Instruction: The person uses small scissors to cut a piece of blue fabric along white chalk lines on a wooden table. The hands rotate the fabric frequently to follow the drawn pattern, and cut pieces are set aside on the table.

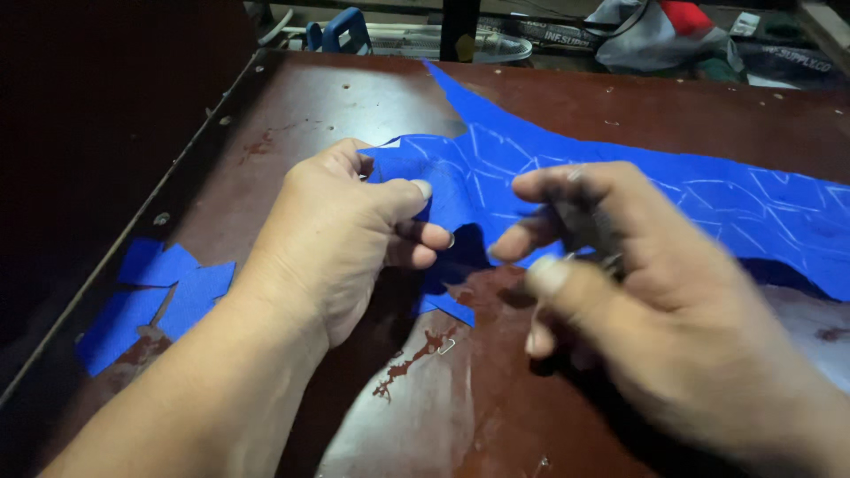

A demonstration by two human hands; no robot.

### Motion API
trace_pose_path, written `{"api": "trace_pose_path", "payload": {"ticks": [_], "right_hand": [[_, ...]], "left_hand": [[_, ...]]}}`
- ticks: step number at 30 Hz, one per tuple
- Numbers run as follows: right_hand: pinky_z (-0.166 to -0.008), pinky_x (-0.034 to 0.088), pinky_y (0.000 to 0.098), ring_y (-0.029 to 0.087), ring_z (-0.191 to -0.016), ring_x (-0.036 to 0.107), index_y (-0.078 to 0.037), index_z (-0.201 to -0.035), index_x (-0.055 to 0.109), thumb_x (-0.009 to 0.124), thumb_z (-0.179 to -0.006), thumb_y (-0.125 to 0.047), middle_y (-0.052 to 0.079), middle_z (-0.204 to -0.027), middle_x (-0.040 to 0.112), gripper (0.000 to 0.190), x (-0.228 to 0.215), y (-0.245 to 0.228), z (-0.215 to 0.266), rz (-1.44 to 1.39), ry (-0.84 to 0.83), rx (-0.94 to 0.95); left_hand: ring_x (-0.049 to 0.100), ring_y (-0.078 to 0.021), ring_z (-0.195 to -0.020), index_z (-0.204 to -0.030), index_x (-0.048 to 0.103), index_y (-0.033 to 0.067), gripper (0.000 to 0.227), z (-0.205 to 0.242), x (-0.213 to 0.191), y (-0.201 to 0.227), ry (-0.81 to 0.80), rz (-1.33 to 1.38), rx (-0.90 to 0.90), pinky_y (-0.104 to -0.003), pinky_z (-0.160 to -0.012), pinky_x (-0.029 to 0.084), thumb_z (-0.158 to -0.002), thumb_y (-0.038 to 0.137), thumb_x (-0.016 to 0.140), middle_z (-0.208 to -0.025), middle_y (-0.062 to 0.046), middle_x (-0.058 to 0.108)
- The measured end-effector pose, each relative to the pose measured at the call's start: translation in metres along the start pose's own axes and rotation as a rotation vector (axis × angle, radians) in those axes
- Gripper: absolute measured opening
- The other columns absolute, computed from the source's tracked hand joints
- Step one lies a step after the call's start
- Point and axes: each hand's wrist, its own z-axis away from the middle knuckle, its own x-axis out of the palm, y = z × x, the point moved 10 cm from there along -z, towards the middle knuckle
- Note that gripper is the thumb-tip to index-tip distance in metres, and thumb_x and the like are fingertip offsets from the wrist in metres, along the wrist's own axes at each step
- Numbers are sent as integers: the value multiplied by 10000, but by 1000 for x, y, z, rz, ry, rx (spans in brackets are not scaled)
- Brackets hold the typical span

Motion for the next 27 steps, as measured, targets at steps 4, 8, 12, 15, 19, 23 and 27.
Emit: {"api": "trace_pose_path", "payload": {"ticks": [4,8,12,15,19,23,27], "right_hand": [[-574,711,242,96,-552,787,-200,-1105,635,646,-917,-213,-68,-864,814,188,10,0,-1,349,-95,-129],[-715,499,260,115,-737,620,-155,-1065,721,627,-953,-137,-19,-855,629,147,30,-48,21,536,-137,-662],[-730,531,226,87,-728,666,-239,-1264,738,593,-971,-118,-29,-832,610,349,29,-37,17,516,-115,-594],[-801,523,256,130,-786,670,-137,-1327,662,624,-953,-72,3,-897,666,382,27,-45,21,513,-76,-681],[-744,517,287,113,-825,709,-177,-1162,665,722,-872,-250,-53,-953,753,305,8,-22,7,576,77,-439],[-727,492,284,134,-762,652,-145,-1042,696,593,-973,-157,-35,-850,681,124,16,-37,16,508,-14,-619],[-607,636,215,90,-595,672,-81,-1154,715,578,-992,-134,-9,-891,676,219,-3,-8,0,91,59,-302]], "left_hand": [[703,-219,-593,-961,583,40,145,5,1,1,44,-96,-5,-281,-458,520,-833,-28,582,-766,-118,654],[697,-210,-585,-981,622,35,170,4,0,3,51,-89,32,-270,-425,497,-832,-37,583,-808,-108,658],[667,-199,-575,-1007,612,36,168,3,-2,1,37,-33,66,-269,-432,503,-853,-27,592,-833,-107,659],[670,-194,-577,-976,613,49,154,5,-3,3,42,-55,71,-268,-447,511,-847,-31,590,-770,-113,667],[670,-201,-547,-993,609,46,174,2,-1,2,18,-26,131,-260,-416,491,-839,-34,622,-770,-118,681],[685,-192,-559,-955,600,46,114,8,-1,4,55,-92,118,-247,-430,493,-858,-9,620,-718,-121,653],[681,-190,-574,-911,595,46,99,4,2,3,52,-114,133,-252,-437,459,-850,-28,617,-744,-101,663]]}}
